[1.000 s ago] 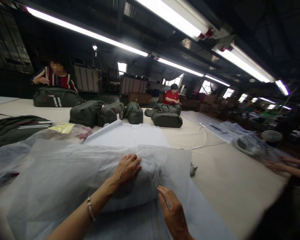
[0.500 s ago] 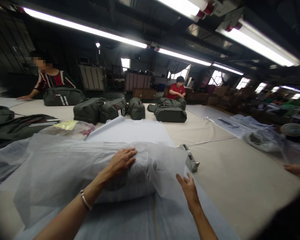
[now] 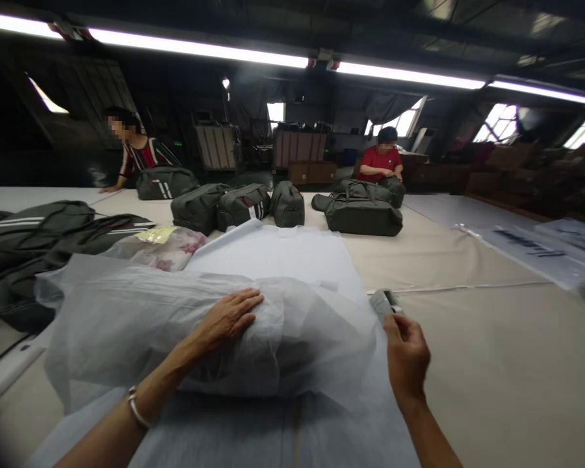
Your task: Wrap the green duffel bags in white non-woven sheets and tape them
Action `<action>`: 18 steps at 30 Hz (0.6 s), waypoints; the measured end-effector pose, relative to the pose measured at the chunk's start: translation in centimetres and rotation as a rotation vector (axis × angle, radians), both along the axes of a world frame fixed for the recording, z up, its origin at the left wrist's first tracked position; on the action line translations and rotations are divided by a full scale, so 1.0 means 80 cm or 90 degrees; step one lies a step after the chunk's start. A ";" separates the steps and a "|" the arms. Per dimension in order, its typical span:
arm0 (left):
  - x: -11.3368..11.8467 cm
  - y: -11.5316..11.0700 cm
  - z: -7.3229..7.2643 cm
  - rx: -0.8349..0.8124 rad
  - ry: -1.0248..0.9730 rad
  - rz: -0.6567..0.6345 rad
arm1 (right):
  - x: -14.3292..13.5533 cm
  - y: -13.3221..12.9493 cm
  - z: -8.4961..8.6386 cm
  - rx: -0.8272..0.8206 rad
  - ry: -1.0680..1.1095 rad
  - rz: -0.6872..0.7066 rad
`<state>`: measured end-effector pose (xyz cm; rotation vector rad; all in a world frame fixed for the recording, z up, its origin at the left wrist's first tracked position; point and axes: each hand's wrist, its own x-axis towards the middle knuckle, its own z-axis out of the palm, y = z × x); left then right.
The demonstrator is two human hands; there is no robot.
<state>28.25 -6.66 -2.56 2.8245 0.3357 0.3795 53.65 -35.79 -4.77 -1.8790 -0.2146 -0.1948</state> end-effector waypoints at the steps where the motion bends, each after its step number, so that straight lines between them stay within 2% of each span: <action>1: 0.000 0.000 0.000 -0.002 0.005 0.003 | -0.023 0.002 0.003 -0.022 -0.093 0.004; 2: 0.000 0.000 0.001 -0.004 0.010 0.005 | -0.050 0.007 0.006 -0.040 -0.190 0.084; 5: -0.001 -0.001 0.003 -0.003 0.015 0.006 | -0.133 0.043 0.010 -0.088 -0.568 0.630; 6: -0.001 -0.001 0.003 -0.002 0.016 0.005 | -0.152 0.063 0.011 -0.128 -0.646 0.736; 7: -0.002 -0.002 0.004 -0.001 0.015 0.005 | -0.163 0.085 0.012 -0.171 -0.673 0.777; 8: -0.002 -0.003 0.004 0.000 0.015 0.008 | -0.165 0.107 0.013 -0.225 -0.659 0.780; 10: -0.003 -0.004 0.004 -0.002 0.013 0.022 | -0.147 0.149 0.014 -0.322 -0.566 0.748; 13: -0.004 -0.006 0.004 -0.012 0.005 0.049 | -0.082 0.193 0.015 -0.452 -0.408 0.724; 15: -0.004 -0.007 0.005 -0.019 -0.003 0.045 | -0.029 0.207 0.015 -0.553 -0.294 0.695; 18: -0.006 -0.007 0.007 -0.024 -0.004 0.033 | 0.041 0.204 0.020 -0.674 -0.161 0.610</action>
